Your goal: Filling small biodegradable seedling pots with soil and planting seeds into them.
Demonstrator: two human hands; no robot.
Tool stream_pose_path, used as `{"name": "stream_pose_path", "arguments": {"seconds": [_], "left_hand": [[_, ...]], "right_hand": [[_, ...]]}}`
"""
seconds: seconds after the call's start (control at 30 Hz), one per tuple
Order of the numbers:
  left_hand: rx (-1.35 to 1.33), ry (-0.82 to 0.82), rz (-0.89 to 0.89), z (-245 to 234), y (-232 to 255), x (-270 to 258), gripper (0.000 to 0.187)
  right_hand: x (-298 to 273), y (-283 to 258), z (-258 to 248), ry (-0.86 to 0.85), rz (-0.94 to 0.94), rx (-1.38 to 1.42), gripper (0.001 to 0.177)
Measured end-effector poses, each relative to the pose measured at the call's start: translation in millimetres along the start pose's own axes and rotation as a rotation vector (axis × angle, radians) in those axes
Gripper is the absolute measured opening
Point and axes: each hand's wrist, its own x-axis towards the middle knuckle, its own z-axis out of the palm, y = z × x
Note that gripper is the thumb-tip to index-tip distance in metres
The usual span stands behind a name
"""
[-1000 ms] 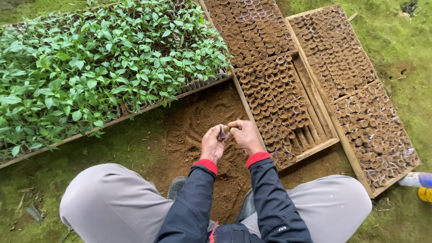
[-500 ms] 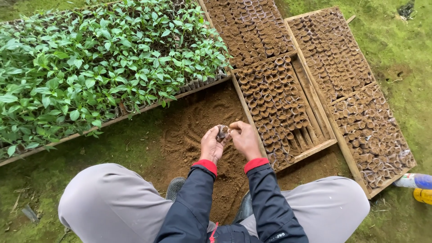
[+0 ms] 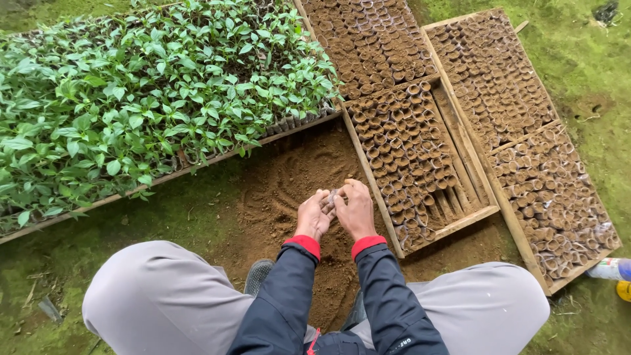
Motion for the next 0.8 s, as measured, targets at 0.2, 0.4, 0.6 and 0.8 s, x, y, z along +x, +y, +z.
{"name": "stream_pose_path", "arguments": {"seconds": [0.2,0.4,0.6,0.8], "left_hand": [[0.055,-0.001,0.061,14,13,-16,0.010],[0.017,0.035,0.013,6,14,-10,0.012],[0.036,0.003,0.034,-6,17,11,0.018],[-0.034,-0.039,0.073,4,28,-7,0.018]], "right_hand": [[-3,15,22,-0.040,-0.124,-0.022,0.019],[3,13,23,-0.024,-0.217,0.032,0.012],[8,18,34,-0.050,-0.247,-0.004,0.014],[6,16,40,-0.081,-0.235,-0.021,0.012]]}}
